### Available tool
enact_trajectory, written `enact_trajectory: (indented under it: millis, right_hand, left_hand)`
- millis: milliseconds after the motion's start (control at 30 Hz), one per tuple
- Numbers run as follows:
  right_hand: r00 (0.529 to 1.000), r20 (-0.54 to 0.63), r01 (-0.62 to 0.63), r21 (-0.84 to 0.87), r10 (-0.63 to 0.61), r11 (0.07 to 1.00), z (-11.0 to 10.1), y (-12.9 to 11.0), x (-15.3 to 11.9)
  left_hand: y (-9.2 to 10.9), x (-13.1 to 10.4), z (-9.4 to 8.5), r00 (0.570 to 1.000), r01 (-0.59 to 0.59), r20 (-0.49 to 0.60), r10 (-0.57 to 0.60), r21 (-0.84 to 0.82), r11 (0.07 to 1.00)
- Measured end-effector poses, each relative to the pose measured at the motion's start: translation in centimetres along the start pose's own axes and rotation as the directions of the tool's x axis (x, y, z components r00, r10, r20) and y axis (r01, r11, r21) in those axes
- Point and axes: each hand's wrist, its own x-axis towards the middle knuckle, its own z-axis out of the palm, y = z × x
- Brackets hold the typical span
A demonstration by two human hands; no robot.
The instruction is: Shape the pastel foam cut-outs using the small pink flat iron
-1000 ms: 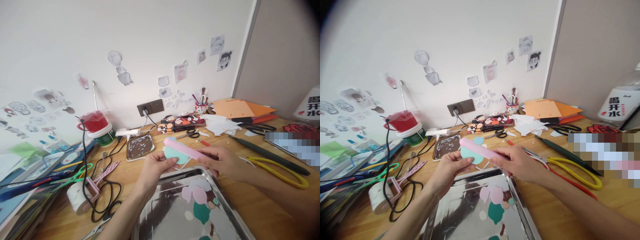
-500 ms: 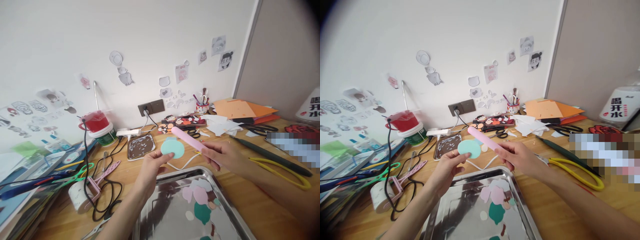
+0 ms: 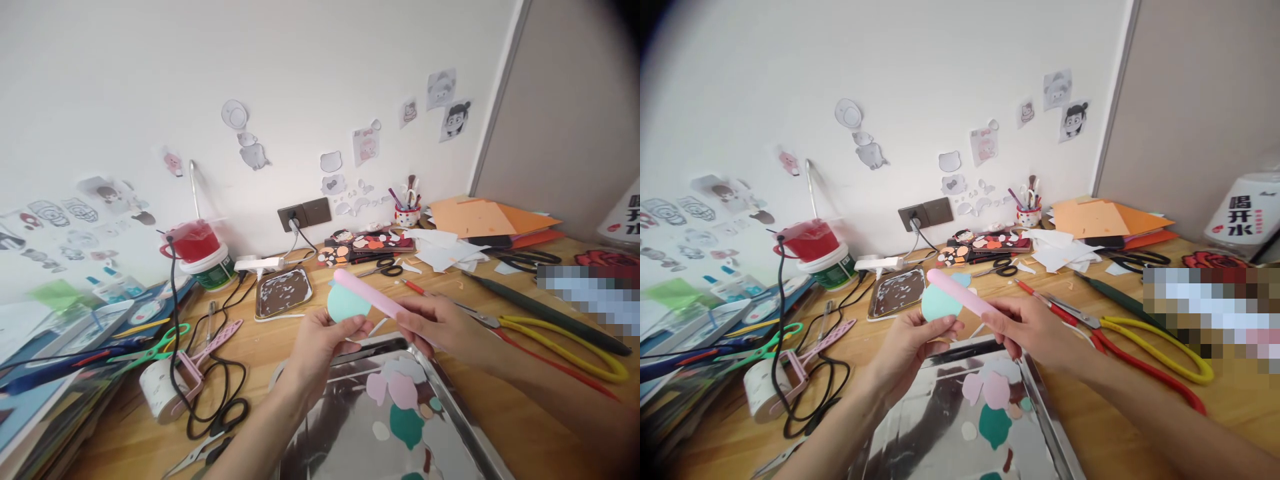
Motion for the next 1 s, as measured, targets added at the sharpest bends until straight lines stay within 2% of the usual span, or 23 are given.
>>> enact_trajectory:
  millis: [133,300,467,700,867,1000]
  right_hand:
    - [1.000,0.000,-0.008,0.005,0.008,1.000,0.0,-0.2,-0.1]
    - [1.000,-0.003,-0.017,-0.008,0.017,1.000,-0.2,0.0,0.0]
    - [1.000,-0.016,-0.025,-0.017,0.024,1.000,-0.3,-0.1,-0.2]
    - [0.997,-0.077,0.027,-0.018,-0.029,0.999,-0.8,1.1,0.2]
    - [0.988,-0.153,0.033,0.038,-0.027,0.999,-1.5,1.0,0.5]
    - [0.994,-0.096,0.046,-0.004,-0.046,0.999,-1.1,0.9,0.4]
  left_hand:
    - [0.1,-0.1,0.0,1.000,-0.003,0.011,0.003,0.067,0.998]
    - [0.3,0.1,-0.4,0.997,-0.078,-0.024,0.079,0.016,0.997]
    - [0.4,0.1,-0.5,0.994,-0.095,-0.059,0.096,0.008,0.995]
    - [0.6,0.1,-0.6,0.988,-0.104,-0.113,0.105,0.010,0.995]
    - [0.7,0.1,-0.8,0.984,-0.112,-0.141,0.110,-0.005,0.994]
    - [0.5,0.2,-0.8,0.984,-0.111,-0.144,0.106,-0.022,0.994]
